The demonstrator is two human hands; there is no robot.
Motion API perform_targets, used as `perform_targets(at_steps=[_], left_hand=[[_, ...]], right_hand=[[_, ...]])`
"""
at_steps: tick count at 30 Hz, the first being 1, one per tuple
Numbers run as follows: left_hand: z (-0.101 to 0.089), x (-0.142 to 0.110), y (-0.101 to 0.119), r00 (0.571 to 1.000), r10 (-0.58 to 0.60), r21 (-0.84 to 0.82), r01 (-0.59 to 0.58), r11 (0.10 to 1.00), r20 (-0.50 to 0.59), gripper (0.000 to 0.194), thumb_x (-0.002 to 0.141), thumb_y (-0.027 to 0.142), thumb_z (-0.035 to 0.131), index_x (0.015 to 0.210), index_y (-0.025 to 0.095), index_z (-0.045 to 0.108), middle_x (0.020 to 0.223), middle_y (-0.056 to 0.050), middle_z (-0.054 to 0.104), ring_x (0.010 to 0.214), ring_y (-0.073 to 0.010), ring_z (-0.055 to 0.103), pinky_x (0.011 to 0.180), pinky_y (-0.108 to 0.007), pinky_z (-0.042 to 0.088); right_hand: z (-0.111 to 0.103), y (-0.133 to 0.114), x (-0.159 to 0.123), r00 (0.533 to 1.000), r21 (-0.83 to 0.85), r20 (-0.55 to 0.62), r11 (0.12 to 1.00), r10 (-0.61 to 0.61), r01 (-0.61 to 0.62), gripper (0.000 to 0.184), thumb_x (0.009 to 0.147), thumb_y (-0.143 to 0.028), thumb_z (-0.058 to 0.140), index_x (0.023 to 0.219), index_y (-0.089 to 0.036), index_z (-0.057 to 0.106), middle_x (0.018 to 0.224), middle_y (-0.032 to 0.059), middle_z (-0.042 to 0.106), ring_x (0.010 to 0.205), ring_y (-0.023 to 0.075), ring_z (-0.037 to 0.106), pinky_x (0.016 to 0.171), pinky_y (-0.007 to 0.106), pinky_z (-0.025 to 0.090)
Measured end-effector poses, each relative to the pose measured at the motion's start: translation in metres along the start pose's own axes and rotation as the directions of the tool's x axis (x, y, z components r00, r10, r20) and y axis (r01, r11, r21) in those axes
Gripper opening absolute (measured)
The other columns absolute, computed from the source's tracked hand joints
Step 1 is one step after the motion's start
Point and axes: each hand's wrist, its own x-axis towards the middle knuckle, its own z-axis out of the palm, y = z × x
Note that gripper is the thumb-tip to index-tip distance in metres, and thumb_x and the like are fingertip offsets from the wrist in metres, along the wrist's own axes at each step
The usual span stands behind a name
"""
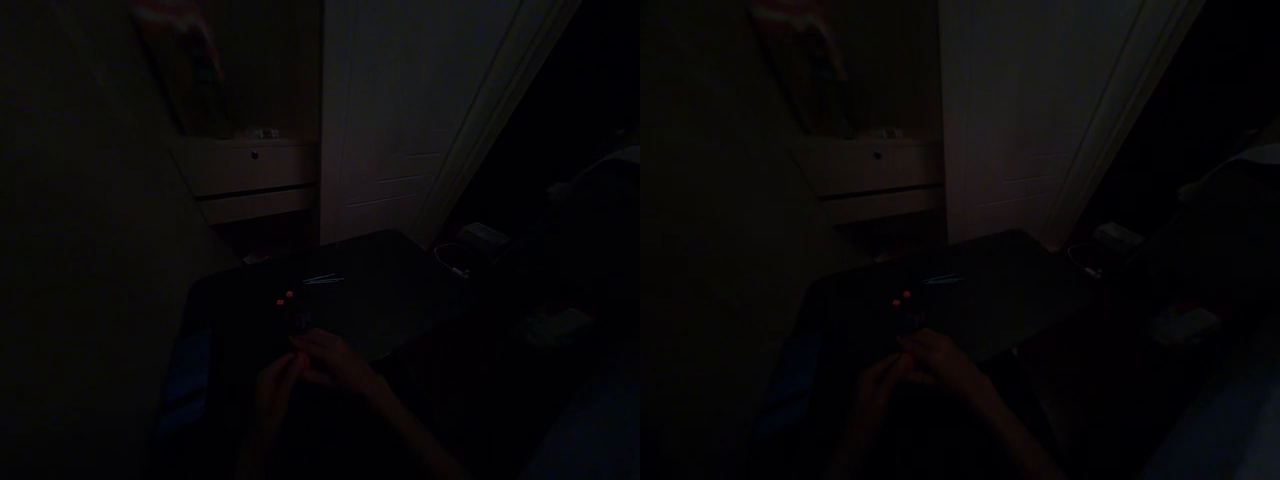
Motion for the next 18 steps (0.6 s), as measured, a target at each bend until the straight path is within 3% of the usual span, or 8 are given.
perform_targets(at_steps=[11,18], left_hand=[[-0.001,0.001,0.0,0.999,-0.003,-0.004,0.003,1.0,0.052,0.043,0.077,0.059,0.075,0.072,0.016,0.078,0.069,-0.004,0.075,0.069,-0.0226,0.069,0.064,-0.029,0.056],[0.0,0.0,-0.005,1.0,0.006,-0.018,-0.005,1.0,0.027,0.041,0.078,0.056,0.075,0.077,0.016,0.08,0.074,-0.005,0.078,0.072,-0.0241,0.071,0.066,-0.03,0.057]], right_hand=[[0.018,0.004,-0.007,0.998,-0.111,-0.042,0.993,-0.046,0.041,0.025,0.106,-0.027,0.057,0.128,-0.018,0.066,0.107,0.0133,0.079,0.091,0.0248,0.074,0.082,0.037,0.059],[0.018,-0.002,-0.006,0.995,-0.081,-0.083,0.995,-0.057,0.05,0.031,0.11,-0.028,0.048,0.134,-0.018,0.065,0.106,0.0134,0.079,0.09,0.0238,0.074,0.08,0.036,0.06]])
